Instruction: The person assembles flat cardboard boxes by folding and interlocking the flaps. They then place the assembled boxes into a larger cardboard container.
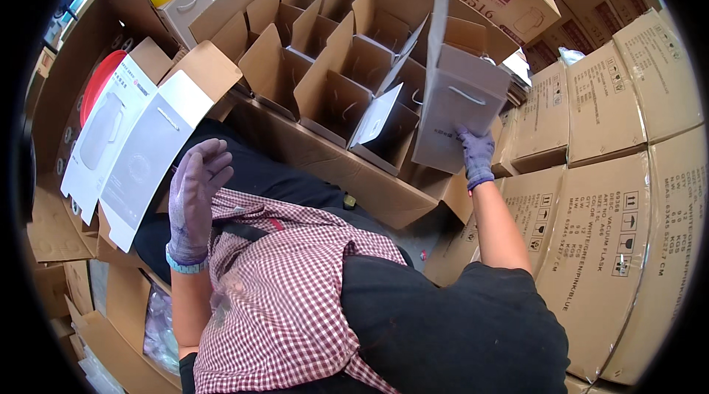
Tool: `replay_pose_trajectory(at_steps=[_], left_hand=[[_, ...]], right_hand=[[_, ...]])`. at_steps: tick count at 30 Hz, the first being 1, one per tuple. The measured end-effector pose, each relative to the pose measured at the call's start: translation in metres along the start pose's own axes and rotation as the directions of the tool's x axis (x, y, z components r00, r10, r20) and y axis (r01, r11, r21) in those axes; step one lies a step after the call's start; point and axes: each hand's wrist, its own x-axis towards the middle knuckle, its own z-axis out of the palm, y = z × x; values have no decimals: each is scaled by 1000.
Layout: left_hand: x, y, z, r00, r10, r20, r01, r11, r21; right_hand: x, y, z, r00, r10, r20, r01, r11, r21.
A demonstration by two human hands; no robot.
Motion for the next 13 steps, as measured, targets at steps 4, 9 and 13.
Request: replay_pose_trajectory(at_steps=[4, 9, 13], left_hand=[[1, -4, -5, 1000, -24, -15, 24, 1000, -12], [5, -7, -3, 998, -62, -11, 62, 997, -36], [7, -4, 4, 997, -73, -14, 72, 996, -60]], right_hand=[[-6, 28, 13, 983, -87, -160, 135, 938, 321], [19, 132, 17, 990, -42, -138, 87, 937, 340], [26, 136, 48, 967, -126, -222, 103, 988, -112]])
